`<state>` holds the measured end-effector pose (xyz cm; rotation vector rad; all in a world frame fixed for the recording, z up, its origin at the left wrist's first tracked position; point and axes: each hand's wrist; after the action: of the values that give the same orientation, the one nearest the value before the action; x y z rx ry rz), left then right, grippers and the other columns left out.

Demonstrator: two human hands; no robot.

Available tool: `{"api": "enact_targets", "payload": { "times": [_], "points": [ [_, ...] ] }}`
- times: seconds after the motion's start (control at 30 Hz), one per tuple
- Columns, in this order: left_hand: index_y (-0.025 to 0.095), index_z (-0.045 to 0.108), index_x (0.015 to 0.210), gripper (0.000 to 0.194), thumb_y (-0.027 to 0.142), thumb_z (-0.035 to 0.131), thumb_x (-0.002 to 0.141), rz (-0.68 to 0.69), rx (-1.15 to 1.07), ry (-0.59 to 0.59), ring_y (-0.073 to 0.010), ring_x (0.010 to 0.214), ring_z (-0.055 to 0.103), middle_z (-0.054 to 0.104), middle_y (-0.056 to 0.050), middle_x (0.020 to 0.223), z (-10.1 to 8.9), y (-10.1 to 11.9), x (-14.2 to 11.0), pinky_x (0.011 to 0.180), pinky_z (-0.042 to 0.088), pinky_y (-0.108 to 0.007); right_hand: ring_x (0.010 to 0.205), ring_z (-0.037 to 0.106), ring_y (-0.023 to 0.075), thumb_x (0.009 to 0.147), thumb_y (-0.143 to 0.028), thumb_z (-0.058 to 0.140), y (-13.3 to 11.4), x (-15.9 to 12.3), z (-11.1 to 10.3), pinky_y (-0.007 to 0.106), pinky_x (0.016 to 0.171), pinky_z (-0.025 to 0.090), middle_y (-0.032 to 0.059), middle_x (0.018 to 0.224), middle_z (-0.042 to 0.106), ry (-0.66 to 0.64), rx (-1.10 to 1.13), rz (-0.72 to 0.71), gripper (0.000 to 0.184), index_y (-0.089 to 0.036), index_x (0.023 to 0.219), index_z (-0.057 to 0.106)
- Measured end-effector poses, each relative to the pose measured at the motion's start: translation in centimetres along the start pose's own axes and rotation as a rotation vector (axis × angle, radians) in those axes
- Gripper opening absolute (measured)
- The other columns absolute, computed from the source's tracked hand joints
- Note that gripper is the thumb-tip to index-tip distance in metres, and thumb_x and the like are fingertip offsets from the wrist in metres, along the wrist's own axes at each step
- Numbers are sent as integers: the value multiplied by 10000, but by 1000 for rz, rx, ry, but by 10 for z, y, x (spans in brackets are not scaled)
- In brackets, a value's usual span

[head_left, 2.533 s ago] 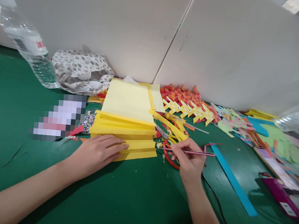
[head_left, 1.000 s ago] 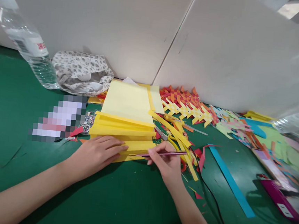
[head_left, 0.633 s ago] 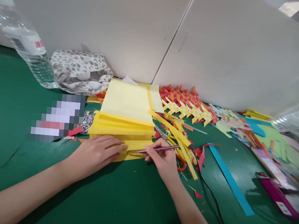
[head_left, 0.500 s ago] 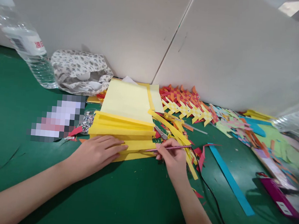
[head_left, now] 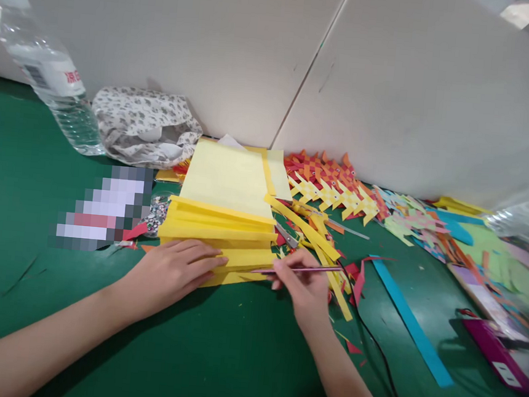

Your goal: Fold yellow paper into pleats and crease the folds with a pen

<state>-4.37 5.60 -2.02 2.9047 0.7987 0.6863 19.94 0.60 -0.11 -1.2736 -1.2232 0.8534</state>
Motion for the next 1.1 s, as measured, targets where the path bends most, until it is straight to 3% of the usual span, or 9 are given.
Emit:
{"api": "enact_targets", "payload": {
  "times": [0.13, 0.3, 0.63, 0.87, 1.1],
  "points": [
    [209, 587, 1172, 286, 234, 420, 941, 2, 2, 4, -195, 958, 636, 678, -57, 1085, 0, 0, 0, 798, 533, -335, 463, 600, 121, 756, -383, 695, -2, -2, 23, 216, 474, 490, -24, 517, 613, -138, 9, 132, 273, -192, 672, 520],
    [204, 589, 1168, 290, 218, 411, 939, 9, -4, 6, -195, 951, 639, 680, -60, 1079, -1, -1, 0, 805, 533, -342, 482, 603, 124, 764, -385, 691, 1, 1, 20, 222, 489, 493, -19, 531, 616, -141, -10, 162, 271, -193, 686, 518],
    [213, 573, 1182, 277, 231, 442, 938, 5, -10, -5, -204, 981, 629, 675, -50, 1106, -1, 0, -2, 813, 538, -371, 403, 517, 98, 710, -267, 698, 3, 14, -35, 210, 419, 427, -26, 486, 593, 197, -152, 42, 206, -190, 593, 547],
    [219, 574, 1190, 287, 238, 426, 944, 3, 3, 0, -196, 997, 627, 671, -51, 1118, 0, -1, -1, 831, 530, -353, 370, 508, 98, 658, -187, 684, 5, 14, -38, 195, 349, 343, -45, 459, 538, 335, -48, -55, 195, -193, 534, 534],
    [218, 570, 1199, 296, 247, 420, 946, -5, 10, -1, -201, 1001, 629, 667, -56, 1133, 0, 0, 0, 833, 534, -359, 424, 523, 108, 725, -316, 700, 1, 3, -12, 223, 432, 417, -30, 512, 570, 78, -35, 50, 217, -198, 626, 547]
  ]
}}
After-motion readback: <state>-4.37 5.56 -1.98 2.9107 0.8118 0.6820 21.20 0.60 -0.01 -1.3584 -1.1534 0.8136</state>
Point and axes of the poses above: each hand's wrist, its own x-axis towards the middle knuckle, its own z-axis out of the palm, y = z × x
